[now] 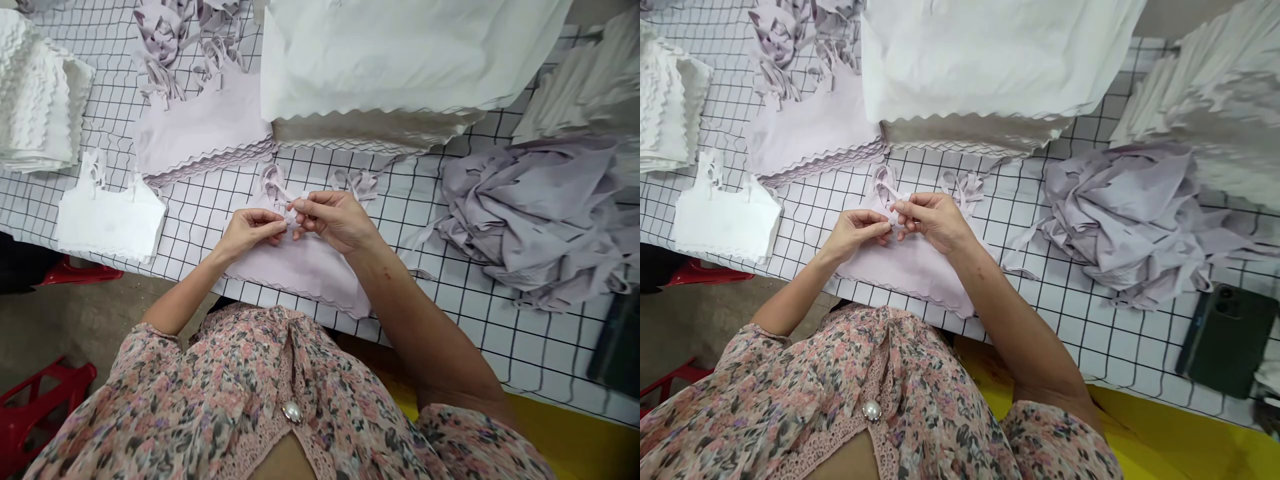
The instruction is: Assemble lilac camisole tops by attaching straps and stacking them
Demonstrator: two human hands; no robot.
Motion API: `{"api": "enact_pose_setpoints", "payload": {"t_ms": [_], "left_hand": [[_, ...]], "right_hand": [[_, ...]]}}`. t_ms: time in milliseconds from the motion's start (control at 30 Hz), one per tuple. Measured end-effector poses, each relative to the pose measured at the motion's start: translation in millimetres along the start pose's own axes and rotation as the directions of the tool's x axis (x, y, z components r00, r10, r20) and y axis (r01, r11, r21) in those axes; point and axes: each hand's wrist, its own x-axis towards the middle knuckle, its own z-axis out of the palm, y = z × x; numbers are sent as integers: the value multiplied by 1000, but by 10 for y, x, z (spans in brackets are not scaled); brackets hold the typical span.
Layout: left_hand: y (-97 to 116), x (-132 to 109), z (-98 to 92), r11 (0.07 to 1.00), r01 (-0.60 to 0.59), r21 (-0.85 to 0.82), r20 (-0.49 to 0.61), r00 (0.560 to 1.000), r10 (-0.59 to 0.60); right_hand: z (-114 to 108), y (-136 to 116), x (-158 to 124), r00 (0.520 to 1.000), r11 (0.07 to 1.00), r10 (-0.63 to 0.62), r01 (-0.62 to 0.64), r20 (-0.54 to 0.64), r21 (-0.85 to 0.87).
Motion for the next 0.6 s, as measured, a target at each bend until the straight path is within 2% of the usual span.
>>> {"api": "enact_pose_setpoints", "payload": {"t_ms": [200,333,433,533,600], "left_hand": [[-7,-22,48,999,-48,24,-64,997,49],[-2,-49,41,990,-106,95,-85,990,114],[-3,-72,35,972,-168,163,-104,977,186],[22,-101,30,959,-177,222,-120,971,207],[68,-117,23,946,-175,274,-101,973,209]], "right_hand": [[29,25,-51,999,993,-18,23,42,-115],[53,44,-69,995,972,-102,102,8,-211],[37,77,-64,988,939,-154,156,29,-306],[-12,104,-61,957,839,-284,276,55,-468],[-51,95,-58,900,680,-415,403,131,-613]]}}
